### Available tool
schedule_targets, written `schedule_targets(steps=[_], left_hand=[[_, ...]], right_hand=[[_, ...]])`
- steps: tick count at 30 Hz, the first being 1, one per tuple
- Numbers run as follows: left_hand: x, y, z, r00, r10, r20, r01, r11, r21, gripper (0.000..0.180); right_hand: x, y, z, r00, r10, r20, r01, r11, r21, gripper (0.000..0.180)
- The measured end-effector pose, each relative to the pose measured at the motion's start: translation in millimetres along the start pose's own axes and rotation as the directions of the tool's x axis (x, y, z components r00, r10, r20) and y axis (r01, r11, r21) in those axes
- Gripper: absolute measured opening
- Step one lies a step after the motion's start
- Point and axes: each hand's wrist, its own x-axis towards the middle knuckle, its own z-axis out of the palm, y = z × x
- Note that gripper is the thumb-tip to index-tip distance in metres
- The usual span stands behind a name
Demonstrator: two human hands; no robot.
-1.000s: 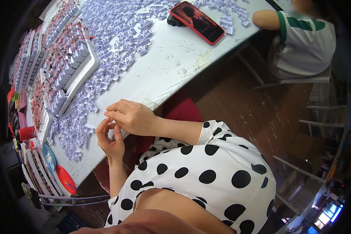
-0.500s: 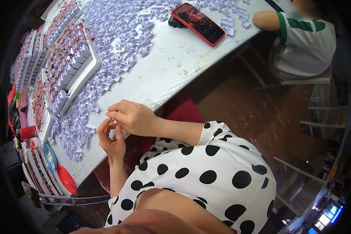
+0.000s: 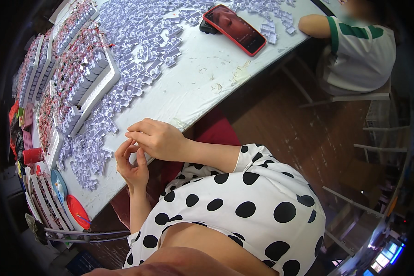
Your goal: Assembling small white plastic components by hand at a workbench.
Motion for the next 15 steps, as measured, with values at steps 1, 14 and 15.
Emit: schedule_targets(steps=[1, 14, 15], left_hand=[[-0.5, -0.7, 0.1, 1.000, -0.005, 0.002, 0.005, 1.000, 0.002, 0.037], [-0.2, -0.2, -0.1, 1.000, -0.007, 0.003, 0.007, 1.000, 0.020, 0.037], [0.4, 0.8, -0.2, 1.000, -0.005, 0.003, 0.005, 1.000, 0.016, 0.037]], right_hand=[[0.1, -0.1, -0.2, 1.000, -0.001, -0.001, 0.001, 1.000, -0.003, 0.037], [-0.9, -1.3, -2.1, 0.999, 0.015, 0.046, -0.016, 1.000, 0.019, 0.037], [-0.8, -1.4, -2.2, 0.999, 0.016, 0.047, -0.017, 1.000, 0.020, 0.037]])
